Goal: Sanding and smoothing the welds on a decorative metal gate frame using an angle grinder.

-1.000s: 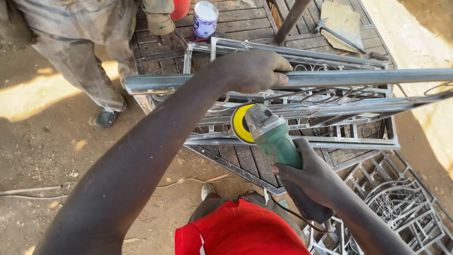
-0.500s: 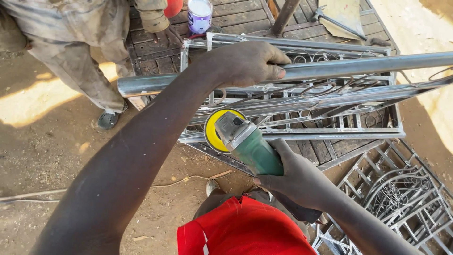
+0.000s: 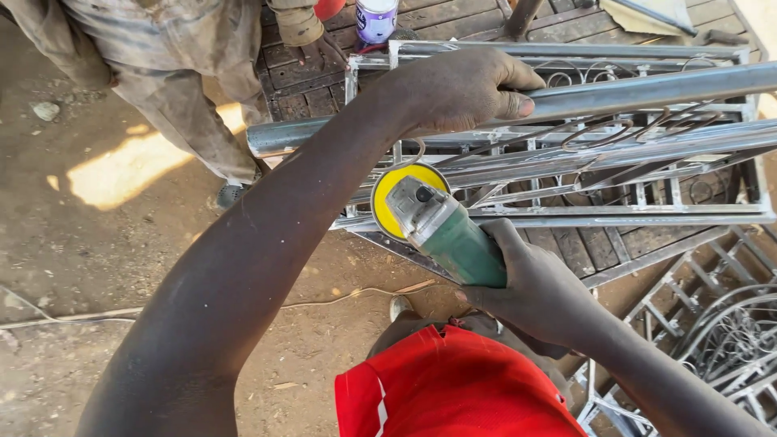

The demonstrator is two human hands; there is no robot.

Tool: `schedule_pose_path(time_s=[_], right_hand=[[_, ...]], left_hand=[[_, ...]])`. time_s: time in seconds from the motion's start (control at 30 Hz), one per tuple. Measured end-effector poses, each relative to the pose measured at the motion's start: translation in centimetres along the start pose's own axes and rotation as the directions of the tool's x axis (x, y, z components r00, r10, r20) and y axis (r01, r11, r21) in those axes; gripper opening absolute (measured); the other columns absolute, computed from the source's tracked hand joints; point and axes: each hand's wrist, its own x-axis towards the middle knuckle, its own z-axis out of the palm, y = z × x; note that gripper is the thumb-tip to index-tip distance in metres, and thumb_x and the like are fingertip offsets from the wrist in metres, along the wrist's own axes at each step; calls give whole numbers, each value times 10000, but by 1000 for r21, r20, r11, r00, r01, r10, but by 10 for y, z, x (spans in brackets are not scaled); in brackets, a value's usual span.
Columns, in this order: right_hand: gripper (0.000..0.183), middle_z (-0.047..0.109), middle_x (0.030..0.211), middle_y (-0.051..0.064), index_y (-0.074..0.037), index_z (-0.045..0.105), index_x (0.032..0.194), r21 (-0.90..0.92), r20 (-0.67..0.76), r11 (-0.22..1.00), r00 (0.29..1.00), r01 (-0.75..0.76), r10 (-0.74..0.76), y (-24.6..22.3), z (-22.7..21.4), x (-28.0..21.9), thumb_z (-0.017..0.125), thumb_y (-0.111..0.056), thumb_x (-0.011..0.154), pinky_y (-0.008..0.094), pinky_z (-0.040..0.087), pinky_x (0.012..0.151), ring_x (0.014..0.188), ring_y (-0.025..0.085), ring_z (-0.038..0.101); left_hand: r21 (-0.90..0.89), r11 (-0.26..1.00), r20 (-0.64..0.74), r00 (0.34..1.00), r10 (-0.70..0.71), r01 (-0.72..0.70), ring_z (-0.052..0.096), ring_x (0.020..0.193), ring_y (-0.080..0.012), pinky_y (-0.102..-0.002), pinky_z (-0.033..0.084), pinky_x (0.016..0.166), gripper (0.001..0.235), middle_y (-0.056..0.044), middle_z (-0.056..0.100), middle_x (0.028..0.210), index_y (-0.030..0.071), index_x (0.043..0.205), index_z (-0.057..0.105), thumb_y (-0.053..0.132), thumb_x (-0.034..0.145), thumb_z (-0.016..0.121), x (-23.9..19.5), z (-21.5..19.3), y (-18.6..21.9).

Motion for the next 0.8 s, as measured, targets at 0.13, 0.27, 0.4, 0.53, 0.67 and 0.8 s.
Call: schedule_pose_path(time_s=[0.13, 0.27, 0.4, 0.53, 0.67, 0.8], right_hand=[[718, 728, 967, 80, -283, 455, 1331, 22, 53, 1000, 998, 16, -17, 6, 9, 0, 828, -431, 735, 411, 458, 687, 805, 287, 675], [661, 735, 956, 72, -246, 509, 1246, 71, 82, 997, 997, -17, 11, 18, 23, 3, 847, -441, 713, 403, 473, 687, 783, 265, 674], [620, 756, 993, 35, -203, 567, 1133, 281, 40, 959, 999, -47, 37, 50, 41, 8, 917, -411, 666, 359, 483, 725, 834, 208, 688], [589, 749, 1008, 3, -227, 553, 1193, 404, -19, 907, 991, -114, 133, 96, 55, 4, 862, -357, 709, 342, 495, 762, 869, 172, 703], [506, 679, 939, 11, -186, 572, 1139, 667, -48, 730, 969, -151, 244, 143, 74, -5, 873, -289, 746, 302, 484, 768, 847, 135, 621], [464, 632, 927, 55, -153, 610, 1162, 862, -72, 493, 933, -120, 352, 176, 93, -11, 834, -219, 761, 299, 486, 765, 847, 151, 583]], left_hand=[[48, 998, -5, 999, 40, -39, 617, 1290, -245, -384, 456, 1013, 518, -79, 614, 1470, 119, 1434, 579, 397, 997, 578, 8, 0, -12], [29, 998, 10, 998, 61, -61, 656, 1187, -212, -381, 470, 952, 502, -63, 668, 1387, 107, 1424, 586, 365, 997, 527, -2, -7, -3], [174, 974, 38, 990, 138, -142, 615, 1232, -291, -438, 447, 923, 592, -133, 599, 1462, 111, 1464, 556, 423, 967, 477, 1, -10, -6], [112, 981, 76, 983, -164, 155, 684, 613, -252, -343, 550, 283, 629, -121, 513, 1294, 217, 1529, 491, 441, 942, 463, -23, -10, 37], [474, 876, -6, 995, -103, 93, 503, 1346, -355, -561, 406, 1040, 663, -145, 520, 1504, 155, 1528, 462, 536, 985, 445, -4, 8, 22], [606, 790, -7, 993, -120, 100, 525, 1297, -408, -609, 456, 975, 774, -173, 542, 1431, 141, 1534, 411, 662, 963, 435, 23, 22, 39]])
